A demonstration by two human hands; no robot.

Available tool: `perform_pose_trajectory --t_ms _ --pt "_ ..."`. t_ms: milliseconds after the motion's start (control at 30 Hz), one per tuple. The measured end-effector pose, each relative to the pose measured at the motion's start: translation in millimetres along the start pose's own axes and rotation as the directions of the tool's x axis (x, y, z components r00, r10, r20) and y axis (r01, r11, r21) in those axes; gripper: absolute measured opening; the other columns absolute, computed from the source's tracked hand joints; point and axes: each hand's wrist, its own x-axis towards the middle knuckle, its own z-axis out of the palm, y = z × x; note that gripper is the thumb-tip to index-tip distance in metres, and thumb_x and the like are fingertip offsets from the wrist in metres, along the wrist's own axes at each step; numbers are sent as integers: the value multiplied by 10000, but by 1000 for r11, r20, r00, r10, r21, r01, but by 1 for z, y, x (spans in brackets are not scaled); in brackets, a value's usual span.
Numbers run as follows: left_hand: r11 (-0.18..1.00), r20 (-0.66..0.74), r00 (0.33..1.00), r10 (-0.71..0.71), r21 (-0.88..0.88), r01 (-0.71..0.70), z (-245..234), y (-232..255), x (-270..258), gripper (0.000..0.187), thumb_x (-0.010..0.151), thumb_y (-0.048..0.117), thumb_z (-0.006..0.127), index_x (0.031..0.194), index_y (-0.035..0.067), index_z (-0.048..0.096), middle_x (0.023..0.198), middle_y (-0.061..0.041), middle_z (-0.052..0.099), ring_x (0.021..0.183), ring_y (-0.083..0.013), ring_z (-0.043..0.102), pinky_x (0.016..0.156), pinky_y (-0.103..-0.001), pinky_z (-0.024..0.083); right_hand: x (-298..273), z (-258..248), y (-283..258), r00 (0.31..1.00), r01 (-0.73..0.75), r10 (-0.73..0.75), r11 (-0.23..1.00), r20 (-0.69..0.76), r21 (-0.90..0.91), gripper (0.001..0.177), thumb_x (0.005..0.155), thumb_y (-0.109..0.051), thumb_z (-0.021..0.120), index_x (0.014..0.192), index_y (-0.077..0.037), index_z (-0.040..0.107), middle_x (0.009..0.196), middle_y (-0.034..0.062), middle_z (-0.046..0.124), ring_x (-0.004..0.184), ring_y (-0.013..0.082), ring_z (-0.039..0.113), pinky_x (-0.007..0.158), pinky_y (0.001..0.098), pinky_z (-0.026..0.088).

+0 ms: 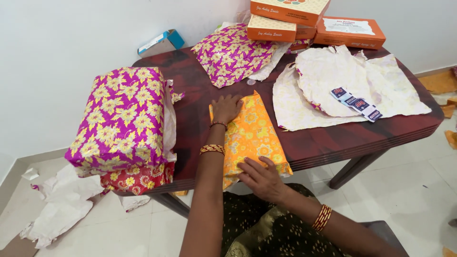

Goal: The person wraps rectangular boxes with patterned paper, folds the paper around each box, and secures the edges with small adhesive labels. The person handles multiple boxes one at a time, stacking the finished wrapped boxes on the left side of the table.

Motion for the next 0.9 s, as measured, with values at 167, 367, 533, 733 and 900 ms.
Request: perform_pose_trajectory --t_ms 167,367,533,733,900 --pt "1000 -8 1000 -8 -16 8 0 5 -26 419 1024 501 412 1355 340 611 1294 -15 640 1227 -310 560 1015 -636 350 -21 8 -19 995 95 -96 990 -7 -105 489 997 -243 518 1473 -348 550 1512 32 548 1418 232 434 1154 471 207" --pt "999 20 999 -32 4 32 -16 10 -46 439 1028 510 397 1382 333 586 1322 -41 620 1257 -350 538 1024 -659 333 -14 -6 -26 986 126 -149 957 -70 -260 469 1087 -345 533 1538 -443 450 1449 0 537 1337 191 441 1145 435 223" --pt "995 241 971 -16 -89 38 -20 3 -61 504 1021 546 398 1480 359 486 1470 -71 539 1364 -386 456 1099 -708 262 15 -66 -30 979 171 -192 958 -74 -229 510 1048 -311 586 1526 -457 486 1393 -15 565 1245 167 508 1035 381 338" --pt "671 473 732 490 -741 29 -5 -39 -44 733 1070 548 483 1591 64 307 1678 -117 310 1552 -255 283 1270 -415 221 87 -131 -3 978 183 -178 983 106 -34 543 977 -205 584 1490 -382 576 1245 26 599 1072 199 570 863 412 401" --pt "372 396 821 410 -895 246 1 -84 -37 728 1037 569 426 1544 46 403 1582 -125 451 1430 -242 441 1194 -390 345 159 -133 39 975 147 -153 988 159 49 592 911 -259 668 1470 -408 539 1235 83 623 1032 268 568 872 440 412"
